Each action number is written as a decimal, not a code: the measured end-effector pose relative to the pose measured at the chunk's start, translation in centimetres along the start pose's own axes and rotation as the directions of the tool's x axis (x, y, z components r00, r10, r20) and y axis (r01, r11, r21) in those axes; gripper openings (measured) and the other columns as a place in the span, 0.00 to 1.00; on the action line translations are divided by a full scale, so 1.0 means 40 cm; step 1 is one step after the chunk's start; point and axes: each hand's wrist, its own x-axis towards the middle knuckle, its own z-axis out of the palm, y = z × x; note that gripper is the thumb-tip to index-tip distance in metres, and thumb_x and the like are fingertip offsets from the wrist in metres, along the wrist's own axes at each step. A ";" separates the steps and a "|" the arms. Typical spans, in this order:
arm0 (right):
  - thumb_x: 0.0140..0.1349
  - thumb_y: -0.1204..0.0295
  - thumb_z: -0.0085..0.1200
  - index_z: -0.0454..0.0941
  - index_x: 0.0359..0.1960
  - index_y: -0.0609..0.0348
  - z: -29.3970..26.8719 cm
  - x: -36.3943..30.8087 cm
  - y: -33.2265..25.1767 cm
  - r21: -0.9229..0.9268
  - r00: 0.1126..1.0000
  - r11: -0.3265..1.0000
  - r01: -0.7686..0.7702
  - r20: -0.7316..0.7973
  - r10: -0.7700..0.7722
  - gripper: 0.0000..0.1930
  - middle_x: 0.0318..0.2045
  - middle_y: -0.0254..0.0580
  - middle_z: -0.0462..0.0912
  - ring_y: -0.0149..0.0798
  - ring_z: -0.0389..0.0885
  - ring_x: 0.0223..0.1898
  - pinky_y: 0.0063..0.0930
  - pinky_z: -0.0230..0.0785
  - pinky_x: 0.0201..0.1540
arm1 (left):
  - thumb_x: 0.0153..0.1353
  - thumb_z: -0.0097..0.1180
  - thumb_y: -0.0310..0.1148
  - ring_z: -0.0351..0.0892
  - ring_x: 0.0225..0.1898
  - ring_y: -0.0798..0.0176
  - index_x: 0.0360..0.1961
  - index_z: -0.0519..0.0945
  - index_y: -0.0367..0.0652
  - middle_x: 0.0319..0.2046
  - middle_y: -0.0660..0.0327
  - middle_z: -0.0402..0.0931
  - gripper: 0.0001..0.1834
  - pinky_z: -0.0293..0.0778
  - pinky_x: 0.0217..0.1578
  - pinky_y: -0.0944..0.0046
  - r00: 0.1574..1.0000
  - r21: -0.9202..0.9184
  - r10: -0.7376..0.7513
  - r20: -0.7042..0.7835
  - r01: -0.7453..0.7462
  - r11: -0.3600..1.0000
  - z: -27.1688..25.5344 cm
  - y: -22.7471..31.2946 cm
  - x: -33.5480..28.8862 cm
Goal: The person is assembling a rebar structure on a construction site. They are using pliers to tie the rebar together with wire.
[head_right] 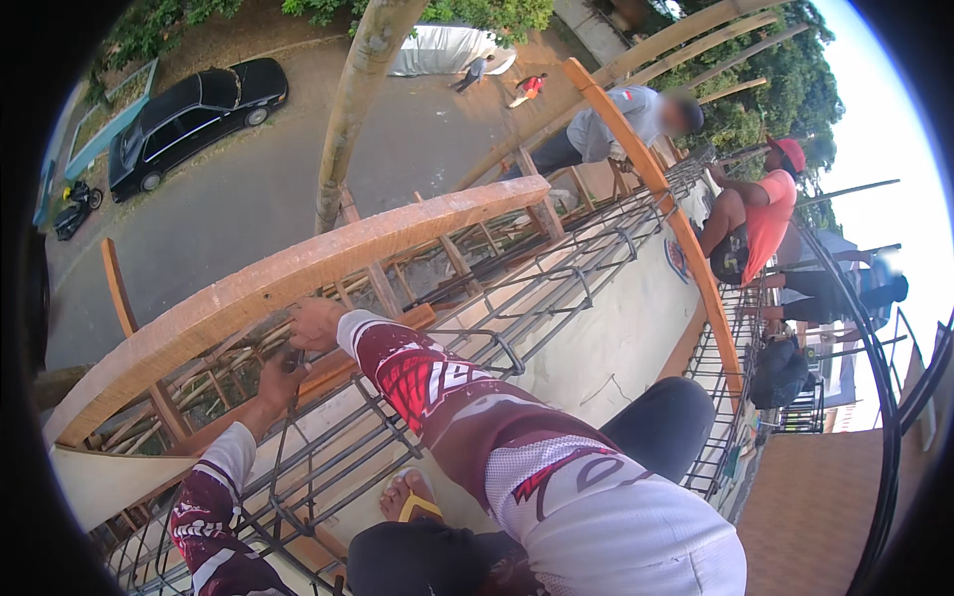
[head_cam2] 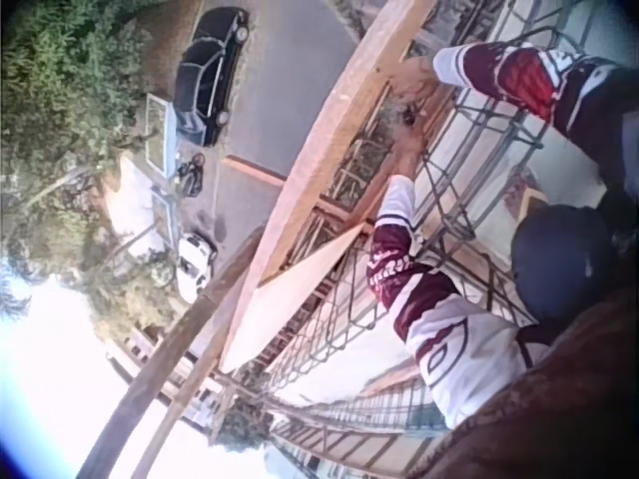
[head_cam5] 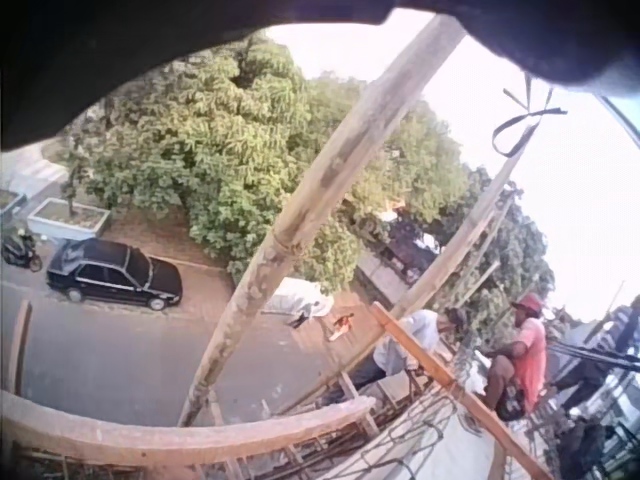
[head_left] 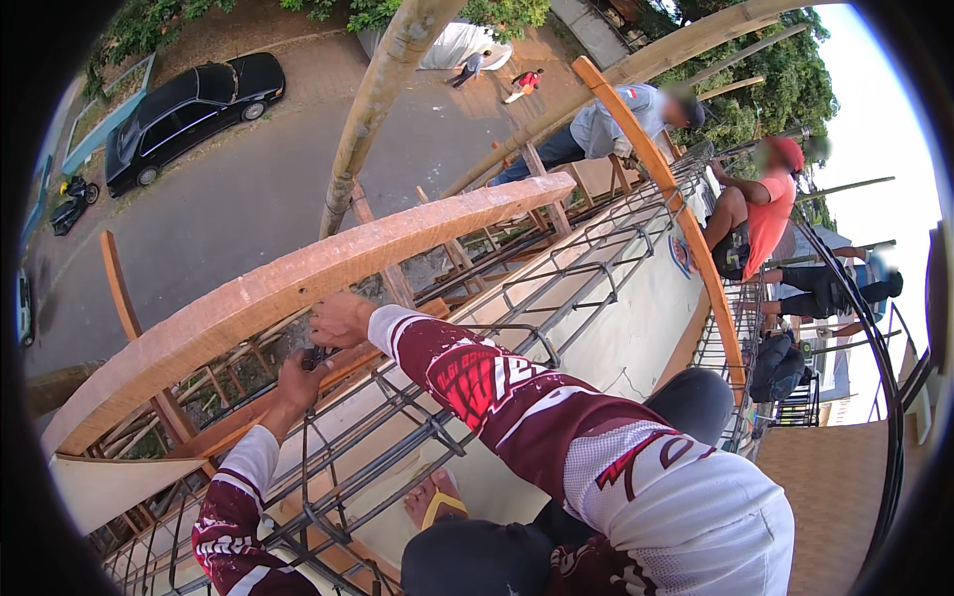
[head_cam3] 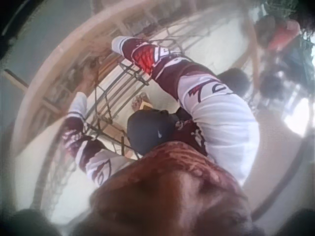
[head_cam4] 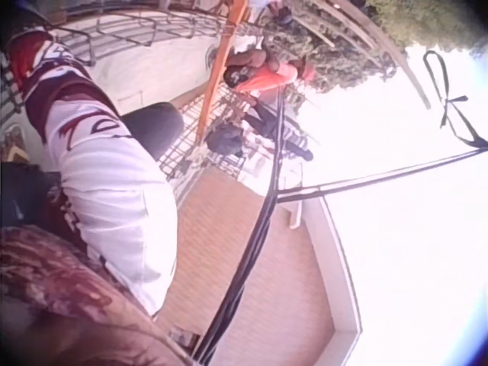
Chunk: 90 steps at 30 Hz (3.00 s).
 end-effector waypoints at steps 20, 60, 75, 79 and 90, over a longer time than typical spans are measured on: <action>0.66 0.53 0.52 0.85 0.41 0.56 -0.101 -0.034 -0.029 0.047 0.996 0.997 0.068 0.060 -0.071 0.19 0.44 0.46 0.87 0.46 0.84 0.51 0.44 0.72 0.54 | 0.57 0.65 0.32 0.77 0.23 0.67 0.34 0.78 0.34 0.24 0.58 0.78 0.11 0.73 0.25 0.64 0.960 -0.323 -0.100 0.261 0.185 0.928 -0.008 0.018 0.005; 0.69 0.57 0.50 0.87 0.43 0.54 -0.145 0.030 -0.020 0.359 0.945 0.909 -0.213 0.313 0.098 0.18 0.43 0.50 0.87 0.50 0.85 0.49 0.46 0.76 0.53 | 0.57 0.71 0.33 0.72 0.29 0.70 0.35 0.75 0.40 0.28 0.66 0.74 0.15 0.71 0.31 0.66 0.996 -0.354 -0.056 0.075 0.079 0.932 0.008 0.054 -0.022; 0.66 0.54 0.50 0.88 0.42 0.50 -0.161 0.001 -0.076 0.129 0.942 0.981 -0.142 0.323 0.094 0.18 0.45 0.46 0.88 0.44 0.84 0.53 0.45 0.74 0.54 | 0.56 0.65 0.27 0.75 0.37 0.70 0.44 0.78 0.40 0.35 0.64 0.77 0.14 0.74 0.39 0.65 0.965 -0.252 -0.004 0.262 0.072 0.965 -0.008 -0.018 0.016; 0.66 0.56 0.51 0.88 0.43 0.51 -0.192 0.008 -0.074 0.267 0.887 0.911 -0.313 0.425 0.181 0.18 0.44 0.46 0.88 0.46 0.85 0.51 0.44 0.76 0.51 | 0.50 0.74 0.35 0.80 0.36 0.66 0.41 0.80 0.35 0.35 0.56 0.84 0.21 0.76 0.41 0.62 0.999 -0.116 0.032 0.006 -0.031 0.993 0.026 0.043 -0.043; 0.66 0.55 0.53 0.88 0.38 0.52 -0.168 0.012 -0.051 -0.163 0.987 0.978 0.126 -0.074 -0.140 0.17 0.37 0.45 0.88 0.47 0.84 0.41 0.41 0.73 0.48 | 0.56 0.64 0.26 0.76 0.26 0.71 0.39 0.79 0.38 0.32 0.60 0.80 0.10 0.67 0.23 0.68 0.955 -0.213 -0.074 0.286 0.138 0.967 -0.023 -0.035 0.024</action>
